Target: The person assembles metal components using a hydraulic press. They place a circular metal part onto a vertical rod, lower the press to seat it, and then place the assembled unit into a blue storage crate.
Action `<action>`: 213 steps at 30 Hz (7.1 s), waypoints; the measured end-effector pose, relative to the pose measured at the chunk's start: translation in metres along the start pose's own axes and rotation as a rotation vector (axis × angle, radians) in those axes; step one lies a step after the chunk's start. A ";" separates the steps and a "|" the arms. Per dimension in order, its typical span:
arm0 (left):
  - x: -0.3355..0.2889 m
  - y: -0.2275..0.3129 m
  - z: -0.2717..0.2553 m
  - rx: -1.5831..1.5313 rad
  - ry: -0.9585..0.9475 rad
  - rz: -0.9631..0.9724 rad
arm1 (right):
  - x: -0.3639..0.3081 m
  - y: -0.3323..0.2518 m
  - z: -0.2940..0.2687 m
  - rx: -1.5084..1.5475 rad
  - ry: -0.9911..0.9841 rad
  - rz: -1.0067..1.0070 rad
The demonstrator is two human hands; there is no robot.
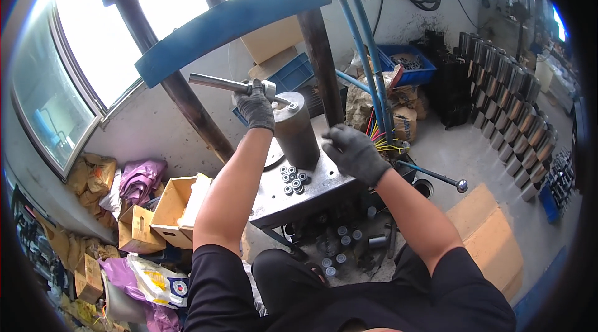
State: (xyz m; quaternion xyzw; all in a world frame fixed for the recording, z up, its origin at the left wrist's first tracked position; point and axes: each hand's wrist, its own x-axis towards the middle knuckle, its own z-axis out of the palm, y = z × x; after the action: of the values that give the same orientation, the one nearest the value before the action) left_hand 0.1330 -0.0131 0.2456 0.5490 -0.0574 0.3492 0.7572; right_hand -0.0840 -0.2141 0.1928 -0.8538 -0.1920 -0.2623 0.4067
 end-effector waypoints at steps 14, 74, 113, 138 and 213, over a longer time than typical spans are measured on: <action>-0.006 0.011 0.021 0.193 -0.076 0.064 | -0.147 0.004 -0.197 -1.026 -0.406 0.015; 0.020 0.028 0.055 0.691 -0.331 0.111 | -0.158 -0.007 -0.194 -0.719 -0.802 0.197; 0.023 0.019 0.054 0.663 -0.346 0.089 | 0.001 0.044 -0.191 -0.603 0.180 -0.265; 0.028 0.012 0.050 0.649 -0.339 0.107 | -0.169 -0.004 -0.189 -0.549 -0.711 0.262; -0.004 0.025 0.057 0.425 -0.395 -0.034 | 0.016 0.060 -0.196 -0.754 0.176 -0.146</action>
State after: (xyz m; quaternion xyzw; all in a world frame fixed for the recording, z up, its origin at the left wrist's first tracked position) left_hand 0.1323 -0.0609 0.2858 0.7535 -0.1200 0.2271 0.6052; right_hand -0.0957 -0.4041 0.2709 -0.9016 -0.1066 -0.4150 0.0600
